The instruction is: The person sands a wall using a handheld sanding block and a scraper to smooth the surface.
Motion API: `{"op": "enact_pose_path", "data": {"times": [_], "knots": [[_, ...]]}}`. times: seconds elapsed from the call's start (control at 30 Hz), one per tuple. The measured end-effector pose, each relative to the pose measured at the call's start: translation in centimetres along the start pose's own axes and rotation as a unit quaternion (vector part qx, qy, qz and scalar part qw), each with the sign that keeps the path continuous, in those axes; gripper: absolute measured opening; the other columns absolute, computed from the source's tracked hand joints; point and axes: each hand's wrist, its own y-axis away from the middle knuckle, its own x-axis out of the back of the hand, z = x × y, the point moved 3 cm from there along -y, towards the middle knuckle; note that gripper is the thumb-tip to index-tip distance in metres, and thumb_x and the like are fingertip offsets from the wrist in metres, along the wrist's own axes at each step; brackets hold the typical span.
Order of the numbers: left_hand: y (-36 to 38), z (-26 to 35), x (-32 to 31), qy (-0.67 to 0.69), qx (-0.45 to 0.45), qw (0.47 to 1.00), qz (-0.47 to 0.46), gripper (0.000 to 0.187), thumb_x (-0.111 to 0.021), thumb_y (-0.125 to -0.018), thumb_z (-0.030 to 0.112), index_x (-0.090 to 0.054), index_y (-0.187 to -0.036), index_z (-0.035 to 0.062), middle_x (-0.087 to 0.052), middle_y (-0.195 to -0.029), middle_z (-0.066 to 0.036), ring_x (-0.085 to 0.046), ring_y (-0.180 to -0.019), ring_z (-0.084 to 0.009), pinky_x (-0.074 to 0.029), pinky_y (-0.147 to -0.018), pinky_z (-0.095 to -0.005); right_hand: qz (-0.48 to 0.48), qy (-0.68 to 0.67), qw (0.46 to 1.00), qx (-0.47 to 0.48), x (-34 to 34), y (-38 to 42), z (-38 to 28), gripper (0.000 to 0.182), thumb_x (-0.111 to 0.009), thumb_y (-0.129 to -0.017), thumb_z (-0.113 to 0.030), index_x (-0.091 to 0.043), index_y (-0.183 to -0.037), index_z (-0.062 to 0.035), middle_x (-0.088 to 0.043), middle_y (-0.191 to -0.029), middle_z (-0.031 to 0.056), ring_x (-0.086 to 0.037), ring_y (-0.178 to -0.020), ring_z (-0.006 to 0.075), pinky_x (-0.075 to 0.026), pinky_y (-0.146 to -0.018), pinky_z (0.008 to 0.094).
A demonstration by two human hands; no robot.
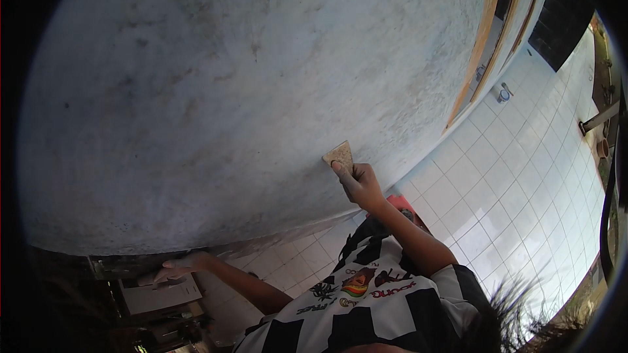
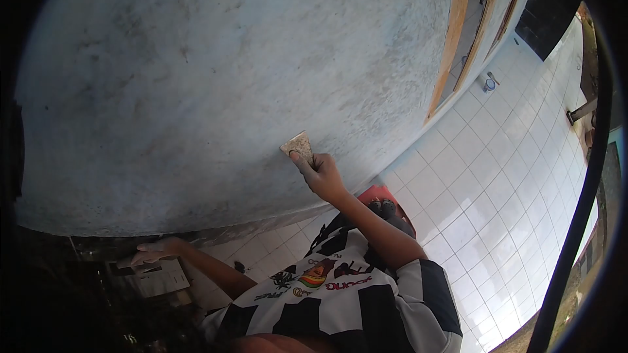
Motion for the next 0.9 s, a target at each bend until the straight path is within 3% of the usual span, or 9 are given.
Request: {"op": "enact_pose_path", "data": {"times": [0.27,0.43,0.6,0.7,0.77,0.83,0.9], "knots": [[-1.1,-1.1,-0.3,-0.029,-0.027,0.999,0.002,0.092,-0.022,-0.097,0.068,0.002,-0.154,-0.0012,0.000,-0.161,-0.026,-0.009,-0.148,-0.0419,-0.014,-0.118,-0.0520,0.006,-0.010,1.000,0.018,-1.8,0.3,-3.1,0.055,-0.060,-0.097,-0.046,-0.040,-0.055,-0.0147,-0.037,-0.045,-0.0062,-0.033,-0.036,0.0043,-0.023,-0.034,0.0235],[-0.6,-0.5,-0.5,-0.026,-0.025,0.999,0.012,0.092,-0.021,-0.098,0.067,0.002,-0.154,-0.0023,-0.001,-0.161,-0.027,-0.009,-0.148,-0.0421,-0.015,-0.118,-0.0533,-0.012,-0.138,0.982,-0.131,-2.1,0.9,-1.2,0.057,-0.055,-0.099,-0.047,-0.032,-0.056,-0.0182,-0.030,-0.047,-0.0079,-0.024,-0.036,0.0040,-0.016,-0.034,0.0243],[-0.4,-0.8,-0.4,-0.033,-0.015,0.999,-0.003,0.092,-0.021,-0.098,0.067,0.001,-0.154,-0.0017,-0.002,-0.161,-0.026,-0.012,-0.147,-0.0421,-0.016,-0.117,-0.0545,-0.029,-0.253,0.951,-0.175,-4.2,2.0,-1.5,0.058,-0.056,-0.097,-0.053,-0.030,-0.057,-0.0187,-0.026,-0.050,-0.0090,-0.020,-0.039,0.0042,-0.013,-0.037,0.0239],[-0.4,-2.3,-0.1,-0.047,0.003,0.999,0.018,0.090,-0.023,-0.099,0.065,-0.007,-0.153,-0.0053,-0.012,-0.158,-0.029,-0.023,-0.144,-0.0414,-0.021,-0.116,-0.0515,-0.034,-0.338,0.913,-0.227,-6.2,3.0,-0.9,0.055,-0.053,-0.097,-0.056,-0.033,-0.061,-0.0185,-0.024,-0.053,-0.0090,-0.019,-0.041,0.0049,-0.013,-0.039,0.0238],[-1.2,-4.8,-0.2,0.000,-0.031,0.999,0.022,0.082,-0.030,-0.101,0.059,-0.022,-0.147,-0.0088,-0.028,-0.151,-0.029,-0.035,-0.137,-0.0367,-0.028,-0.113,-0.0474,-0.041,-0.385,0.888,-0.247,-6.9,3.4,-1.0,0.053,-0.051,-0.097,-0.057,-0.036,-0.064,-0.0181,-0.023,-0.054,-0.0088,-0.019,-0.042,0.0053,-0.014,-0.040,0.0238],[-0.8,-6.4,-0.6,0.003,-0.027,1.000,0.014,0.082,-0.030,-0.101,0.059,-0.023,-0.146,-0.0089,-0.028,-0.150,-0.029,-0.035,-0.137,-0.0366,-0.029,-0.113,-0.0473,-0.060,-0.396,0.889,-0.223,-7.0,3.0,-1.4,0.049,-0.041,-0.101,-0.056,-0.038,-0.071,-0.0176,-0.022,-0.056,-0.0077,-0.019,-0.044,0.0062,-0.016,-0.041,0.0237],[-0.6,-7.2,-0.9,0.012,-0.023,1.000,0.008,0.081,-0.030,-0.101,0.058,-0.023,-0.146,-0.0090,-0.029,-0.150,-0.029,-0.035,-0.137,-0.0364,-0.029,-0.113,-0.0471,-0.046,-0.410,0.887,-0.207,-7.6,3.3,-0.6,0.048,-0.044,-0.100,-0.056,-0.040,-0.072,-0.0171,-0.023,-0.056,-0.0077,-0.019,-0.043,0.0058,-0.016,-0.041,0.0239]]}}
